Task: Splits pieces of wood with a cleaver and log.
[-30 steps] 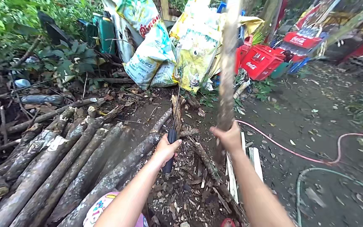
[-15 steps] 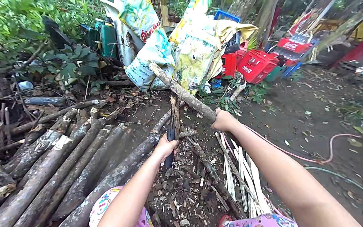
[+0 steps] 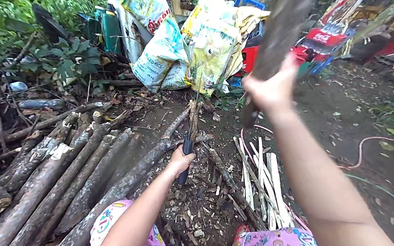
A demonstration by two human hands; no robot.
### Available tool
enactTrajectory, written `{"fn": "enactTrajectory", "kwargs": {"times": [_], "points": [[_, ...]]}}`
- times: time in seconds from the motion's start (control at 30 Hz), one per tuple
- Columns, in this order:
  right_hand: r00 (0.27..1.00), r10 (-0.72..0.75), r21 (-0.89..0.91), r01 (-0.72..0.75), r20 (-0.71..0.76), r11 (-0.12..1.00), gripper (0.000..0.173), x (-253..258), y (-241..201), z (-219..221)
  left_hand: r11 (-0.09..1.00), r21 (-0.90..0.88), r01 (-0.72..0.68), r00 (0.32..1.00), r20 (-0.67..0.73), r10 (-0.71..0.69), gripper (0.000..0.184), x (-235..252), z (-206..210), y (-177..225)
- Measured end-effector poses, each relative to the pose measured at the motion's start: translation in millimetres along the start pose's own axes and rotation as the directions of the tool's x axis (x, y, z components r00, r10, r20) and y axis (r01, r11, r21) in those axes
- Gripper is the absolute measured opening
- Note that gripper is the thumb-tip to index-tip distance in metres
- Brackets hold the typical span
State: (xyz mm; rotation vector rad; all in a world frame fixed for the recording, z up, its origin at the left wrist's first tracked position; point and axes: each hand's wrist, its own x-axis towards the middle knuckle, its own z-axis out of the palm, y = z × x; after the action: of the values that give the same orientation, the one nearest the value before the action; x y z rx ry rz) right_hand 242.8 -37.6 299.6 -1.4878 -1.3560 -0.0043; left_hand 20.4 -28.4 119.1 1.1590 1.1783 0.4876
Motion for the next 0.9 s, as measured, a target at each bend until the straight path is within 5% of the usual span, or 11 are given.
{"fn": "enactTrajectory", "kwargs": {"times": [0.07, 0.13, 0.2, 0.33, 0.4, 0.57, 0.67, 0.73, 0.8, 0.83, 0.9], "points": [[0.908, 0.296, -0.319, -0.197, 0.298, 0.927, 0.072, -33, 44, 27, 1.000, 0.019, 0.007, 1.000, 0.012, -0.007, 0.042, 1, -4, -1], [0.621, 0.609, -0.637, -0.218, 0.494, 0.739, 0.065, -44, 74, 47, 0.995, 0.091, 0.045, 0.999, 0.004, -0.046, 0.043, 8, -12, -4], [0.471, 0.707, -0.672, -0.276, 0.529, 0.687, 0.059, -47, 91, 54, 0.986, 0.148, 0.074, 0.997, -0.035, -0.070, 0.048, 11, -21, -5], [0.474, 0.679, -0.400, -0.563, 0.560, 0.723, 0.054, -62, 99, 42, 0.967, 0.237, 0.097, 0.995, -0.045, -0.089, 0.046, 16, -28, -8], [0.521, 0.649, -0.309, -0.595, 0.554, 0.742, 0.052, -58, 92, 31, 0.959, 0.256, 0.120, 0.992, -0.060, -0.108, 0.042, 18, -26, -15], [0.888, 0.335, -0.109, -0.317, 0.314, 0.942, 0.058, -5, 61, -15, 0.958, 0.246, 0.149, 0.987, -0.093, -0.130, 0.040, 24, -20, -25], [0.990, 0.137, -0.071, -0.134, 0.039, 0.988, 0.073, 26, 36, -19, 0.955, 0.252, 0.156, 0.986, -0.096, -0.136, 0.038, 25, -24, -25], [0.995, 0.087, -0.056, -0.089, -0.038, 0.994, 0.076, 25, 45, 1, 0.953, 0.257, 0.160, 0.985, -0.097, -0.139, 0.038, 26, -25, -24], [0.964, 0.229, -0.208, -0.198, 0.137, 0.958, 0.079, -3, 81, 26, 0.949, 0.271, 0.163, 0.985, -0.105, -0.139, 0.037, 25, -25, -25], [0.885, 0.365, -0.383, -0.243, 0.289, 0.891, 0.077, -20, 106, 40, 0.945, 0.280, 0.169, 0.984, -0.108, -0.144, 0.037, 26, -25, -28], [0.591, 0.644, -0.689, -0.195, 0.486, 0.698, 0.072, -46, 142, 68, 0.925, 0.316, 0.210, 0.977, -0.092, -0.190, 0.037, 30, -29, -32]]}}
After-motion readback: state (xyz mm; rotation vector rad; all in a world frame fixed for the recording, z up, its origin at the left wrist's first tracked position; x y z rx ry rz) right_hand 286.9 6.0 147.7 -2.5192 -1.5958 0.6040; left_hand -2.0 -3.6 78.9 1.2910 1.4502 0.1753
